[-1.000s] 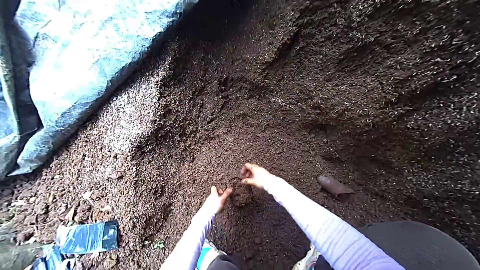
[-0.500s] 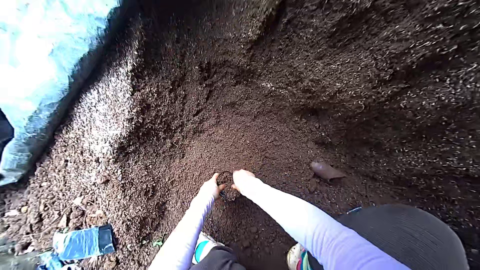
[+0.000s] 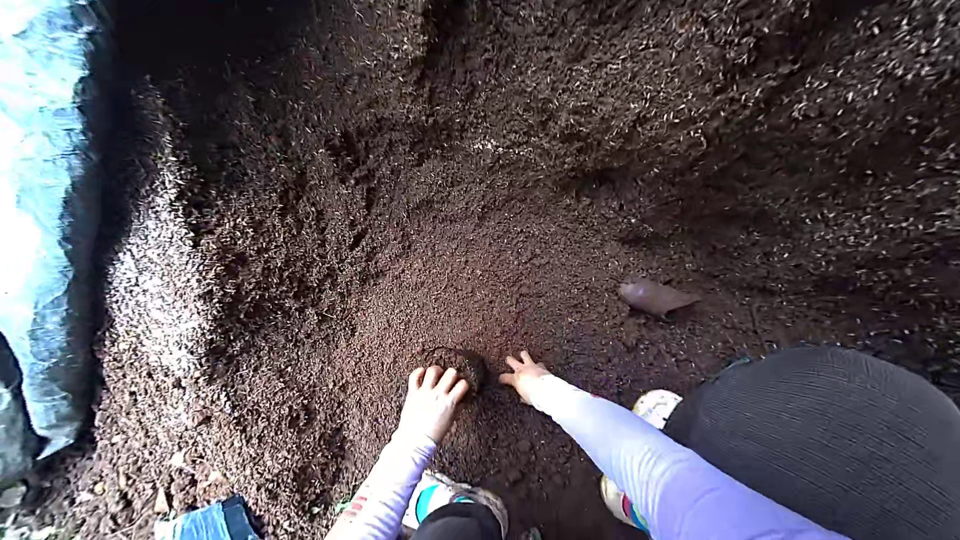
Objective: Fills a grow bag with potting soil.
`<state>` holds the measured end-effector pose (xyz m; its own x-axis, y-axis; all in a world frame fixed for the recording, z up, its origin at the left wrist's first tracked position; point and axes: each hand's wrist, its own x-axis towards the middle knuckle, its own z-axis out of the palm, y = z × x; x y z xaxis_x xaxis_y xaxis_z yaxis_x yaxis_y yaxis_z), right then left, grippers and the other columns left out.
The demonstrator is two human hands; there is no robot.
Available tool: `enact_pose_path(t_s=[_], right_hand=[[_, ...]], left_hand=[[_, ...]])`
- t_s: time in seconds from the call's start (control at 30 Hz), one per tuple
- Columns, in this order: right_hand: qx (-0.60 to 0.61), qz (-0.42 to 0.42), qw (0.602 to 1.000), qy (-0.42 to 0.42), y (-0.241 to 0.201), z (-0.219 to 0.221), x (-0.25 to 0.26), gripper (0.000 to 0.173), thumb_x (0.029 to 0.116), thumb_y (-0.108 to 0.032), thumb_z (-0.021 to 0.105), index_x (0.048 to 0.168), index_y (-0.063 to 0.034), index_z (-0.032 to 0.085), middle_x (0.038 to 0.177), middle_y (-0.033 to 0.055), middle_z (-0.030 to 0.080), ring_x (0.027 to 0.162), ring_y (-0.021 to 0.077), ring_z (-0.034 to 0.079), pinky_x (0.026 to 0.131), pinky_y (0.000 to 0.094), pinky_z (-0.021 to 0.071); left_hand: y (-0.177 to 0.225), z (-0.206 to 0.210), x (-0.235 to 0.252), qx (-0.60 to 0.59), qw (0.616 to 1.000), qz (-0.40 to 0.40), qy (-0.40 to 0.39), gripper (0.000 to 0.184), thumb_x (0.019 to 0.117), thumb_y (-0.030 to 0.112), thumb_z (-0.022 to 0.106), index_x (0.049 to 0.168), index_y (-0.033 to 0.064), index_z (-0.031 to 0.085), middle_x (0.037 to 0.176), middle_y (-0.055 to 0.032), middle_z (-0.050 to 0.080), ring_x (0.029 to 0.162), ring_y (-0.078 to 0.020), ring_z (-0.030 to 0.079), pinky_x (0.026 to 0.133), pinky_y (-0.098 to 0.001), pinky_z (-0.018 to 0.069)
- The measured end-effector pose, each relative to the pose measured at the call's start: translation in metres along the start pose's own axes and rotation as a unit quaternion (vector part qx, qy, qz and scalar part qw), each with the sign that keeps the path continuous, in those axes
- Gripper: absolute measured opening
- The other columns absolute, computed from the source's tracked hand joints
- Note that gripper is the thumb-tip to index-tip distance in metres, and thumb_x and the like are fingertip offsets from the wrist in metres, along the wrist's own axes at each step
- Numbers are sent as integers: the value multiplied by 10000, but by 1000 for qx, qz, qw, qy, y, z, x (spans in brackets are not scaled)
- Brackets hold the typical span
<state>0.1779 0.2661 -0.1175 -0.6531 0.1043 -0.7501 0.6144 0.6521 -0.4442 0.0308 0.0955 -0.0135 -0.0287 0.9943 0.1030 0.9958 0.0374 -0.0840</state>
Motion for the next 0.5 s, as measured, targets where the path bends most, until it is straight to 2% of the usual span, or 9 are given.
enact_pose_path(t_s=[0.07,0.1,0.13,0.2,0.3,0.37,0.43,0.5], right_hand=[[29,16,999,-28,0,-3,-4,629,916,26,678,1502,-156,540,1693,186,232,1551,504,131,1179,692,280],[51,25,998,-37,3,-5,-2,615,917,2,691,1499,-125,537,1658,214,300,1534,479,221,1195,652,286],[66,29,996,-46,9,-9,1,599,923,-52,714,1492,-98,533,1595,246,391,1492,451,338,1185,624,321],[118,25,991,-62,16,-23,-2,605,925,-149,758,1477,-56,529,1476,274,524,1400,423,486,1143,622,374],[182,-9,981,-64,-8,-68,-43,551,940,-110,740,1445,-45,530,1358,267,593,1211,397,612,1018,580,478],[177,-57,982,-23,-40,-98,-71,521,927,-83,742,1408,-27,551,1343,268,597,1187,388,621,1009,572,490],[132,-108,985,12,-75,-120,-89,516,930,-107,744,1405,-21,561,1423,265,548,1325,391,537,1105,573,416],[90,-142,985,27,-105,-129,-96,533,940,-140,736,1427,-25,553,1481,258,501,1403,387,461,1163,559,358]], left_hand=[[1,-2,5,-43,998,-30,-46,176,852,354,795,905,193,750,995,-34,727,1043,-328,672,908,-577,496],[0,-5,7,-74,993,-58,-76,175,878,339,775,924,170,763,1018,-52,732,1086,-355,655,930,-596,470],[-2,-7,9,-103,985,-86,-105,195,902,338,753,950,150,772,1048,-72,734,1130,-383,633,956,-616,441],[-6,-10,9,-141,971,-127,-147,242,942,363,711,1007,141,781,1108,-82,732,1203,-401,592,1011,-630,394],[-6,-15,0,-164,968,-159,-106,269,910,399,747,1008,152,791,1153,-93,730,1218,-416,588,1016,-640,396],[-7,-20,-11,-201,954,-213,-57,387,882,449,761,1076,114,776,1235,-133,706,1228,-441,580,1006,-640,430],[-8,-27,-21,-255,917,-306,-32,547,898,489,715,1169,13,726,1240,-212,678,1216,-450,582,1034,-619,438],[-5,-34,-27,-315,849,-414,-86,552,1014,483,573,1233,-18,651,1187,-214,670,1166,-374,629,1057,-548,465]])
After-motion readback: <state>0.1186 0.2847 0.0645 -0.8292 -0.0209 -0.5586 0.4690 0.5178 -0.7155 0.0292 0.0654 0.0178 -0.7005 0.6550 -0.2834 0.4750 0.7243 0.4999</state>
